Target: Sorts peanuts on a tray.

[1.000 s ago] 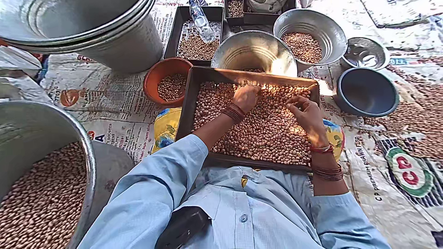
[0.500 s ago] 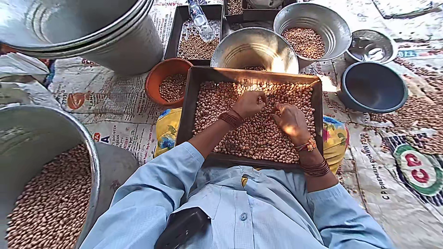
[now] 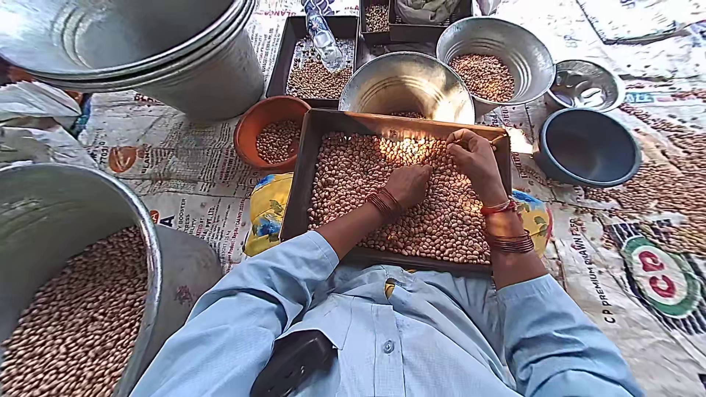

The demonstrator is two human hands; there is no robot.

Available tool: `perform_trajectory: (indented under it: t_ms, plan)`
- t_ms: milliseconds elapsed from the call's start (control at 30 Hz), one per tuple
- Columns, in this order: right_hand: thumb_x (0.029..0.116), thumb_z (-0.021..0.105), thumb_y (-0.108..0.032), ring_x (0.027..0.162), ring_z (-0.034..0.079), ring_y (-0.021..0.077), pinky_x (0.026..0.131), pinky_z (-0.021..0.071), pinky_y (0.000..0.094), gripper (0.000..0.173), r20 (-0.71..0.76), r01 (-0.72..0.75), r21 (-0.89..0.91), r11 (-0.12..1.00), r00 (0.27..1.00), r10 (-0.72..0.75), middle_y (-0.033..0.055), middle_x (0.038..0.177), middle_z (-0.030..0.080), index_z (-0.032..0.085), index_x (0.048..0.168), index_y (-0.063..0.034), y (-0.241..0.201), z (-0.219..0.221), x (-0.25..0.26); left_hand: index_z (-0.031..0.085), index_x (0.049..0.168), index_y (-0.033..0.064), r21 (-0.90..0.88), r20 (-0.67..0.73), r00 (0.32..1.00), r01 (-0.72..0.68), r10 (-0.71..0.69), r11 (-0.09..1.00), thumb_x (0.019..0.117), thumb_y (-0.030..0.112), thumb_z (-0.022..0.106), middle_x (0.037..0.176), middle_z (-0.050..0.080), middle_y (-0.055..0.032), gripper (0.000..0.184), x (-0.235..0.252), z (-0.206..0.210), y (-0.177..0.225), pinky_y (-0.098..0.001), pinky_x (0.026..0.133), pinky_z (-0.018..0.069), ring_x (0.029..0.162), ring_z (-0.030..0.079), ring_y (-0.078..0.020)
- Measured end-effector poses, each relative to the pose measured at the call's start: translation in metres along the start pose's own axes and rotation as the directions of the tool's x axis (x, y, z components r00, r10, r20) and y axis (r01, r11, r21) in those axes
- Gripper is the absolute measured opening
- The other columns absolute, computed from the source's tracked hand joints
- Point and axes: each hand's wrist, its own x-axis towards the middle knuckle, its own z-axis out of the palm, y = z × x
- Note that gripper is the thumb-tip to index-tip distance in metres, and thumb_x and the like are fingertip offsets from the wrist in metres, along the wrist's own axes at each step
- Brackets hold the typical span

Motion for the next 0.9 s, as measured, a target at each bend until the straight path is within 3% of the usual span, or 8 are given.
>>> perform_trajectory:
  t_ms: [167,233,300,433,667,767,833,900]
  plan:
    - [0.1011,0.060,-0.015,0.091,0.069,0.0414,0.078,0.0526,0.0609,0.026,0.097,0.140,-0.564,0.814,0.990,-0.104,0.0217,0.100,0.072,0.071,0.124,-0.0086,-0.011,0.027,0.007,0.066,0.124,-0.0007,-0.480,0.108,0.991,0.122,-0.080,0.869,0.1009,0.017,0.061,0.107,0.070,-0.0199,0.029,0.024,-0.003,-0.038,-0.0522,0.090,0.0530,0.097,0.068,-0.0302]
    - [0.1009,0.061,-0.011,0.099,0.068,0.0459,0.081,0.0515,0.0634,0.024,0.129,0.186,-0.609,0.771,0.982,-0.136,0.0253,0.105,0.071,0.071,0.122,-0.0045,-0.012,0.031,0.004,0.064,0.120,-0.0025,-0.686,0.186,0.981,0.171,-0.057,0.708,0.1045,0.013,0.051,0.100,0.067,-0.0144,0.025,0.014,-0.006,-0.038,-0.0384,0.078,0.0508,0.083,0.061,-0.0186]
    - [0.1006,0.059,-0.014,0.100,0.070,0.0435,0.081,0.0525,0.0618,0.025,0.100,0.183,-0.653,0.735,0.983,-0.156,0.0225,0.107,0.073,0.072,0.120,-0.0068,-0.001,0.039,0.014,0.064,0.101,0.0005,-0.799,0.284,0.958,0.209,0.046,0.564,0.1046,0.008,0.043,0.074,0.060,-0.0021,0.023,-0.002,-0.003,-0.026,-0.0215,0.054,0.0440,0.057,0.051,-0.0053]
    - [0.0997,0.062,-0.009,0.097,0.069,0.0451,0.080,0.0533,0.0612,0.021,0.139,0.243,-0.629,0.738,0.970,-0.201,0.0254,0.104,0.071,0.071,0.118,-0.0019,-0.013,0.034,-0.018,0.069,0.103,0.0004,-0.801,0.494,0.852,0.369,0.173,0.471,0.1074,0.005,0.043,0.065,0.051,0.0051,0.027,-0.020,0.007,-0.003,-0.0151,0.048,0.0348,0.051,0.042,0.0001]
    - [0.0989,0.064,-0.010,0.096,0.069,0.0444,0.081,0.0531,0.0598,0.021,0.130,0.231,-0.614,0.755,0.973,-0.192,0.0249,0.101,0.071,0.070,0.118,-0.0029,-0.020,0.030,-0.028,0.063,0.123,0.0014,-0.883,0.223,0.906,0.344,-0.360,0.319,0.1092,0.007,0.041,0.067,0.046,0.0036,0.026,0.005,-0.017,-0.073,-0.0181,0.047,0.0348,0.050,0.040,-0.0036]
    - [0.0993,0.062,-0.009,0.094,0.069,0.0461,0.078,0.0528,0.0613,0.020,0.115,0.199,-0.592,0.781,0.980,-0.162,0.0264,0.099,0.070,0.069,0.117,-0.0016,-0.021,0.032,-0.024,0.060,0.134,0.0055,-0.821,-0.025,0.885,0.247,-0.465,0.515,0.1069,0.005,0.047,0.094,0.063,-0.0066,0.029,-0.006,-0.025,-0.100,-0.0243,0.061,0.0439,0.065,0.050,-0.0078]
    - [0.0996,0.062,-0.009,0.093,0.069,0.0467,0.076,0.0522,0.0620,0.020,0.100,0.156,-0.569,0.808,0.988,-0.121,0.0267,0.098,0.070,0.069,0.117,-0.0021,-0.023,0.032,-0.023,0.062,0.128,0.0068,-0.698,-0.089,0.890,0.265,-0.447,0.666,0.1067,0.009,0.052,0.085,0.063,-0.0073,0.024,-0.016,-0.025,-0.099,-0.0281,0.058,0.0436,0.061,0.051,-0.0106]
    - [0.0995,0.062,-0.010,0.089,0.068,0.0454,0.073,0.0517,0.0620,0.018,0.100,0.118,-0.514,0.850,0.992,-0.077,0.0254,0.095,0.069,0.069,0.115,-0.0028,-0.022,0.030,-0.022,0.070,0.121,0.0077,-0.548,-0.058,0.948,0.232,-0.314,0.803,0.1047,0.012,0.057,0.096,0.072,-0.0103,0.021,-0.024,-0.022,-0.086,-0.0426,0.076,0.0535,0.078,0.065,-0.0188]
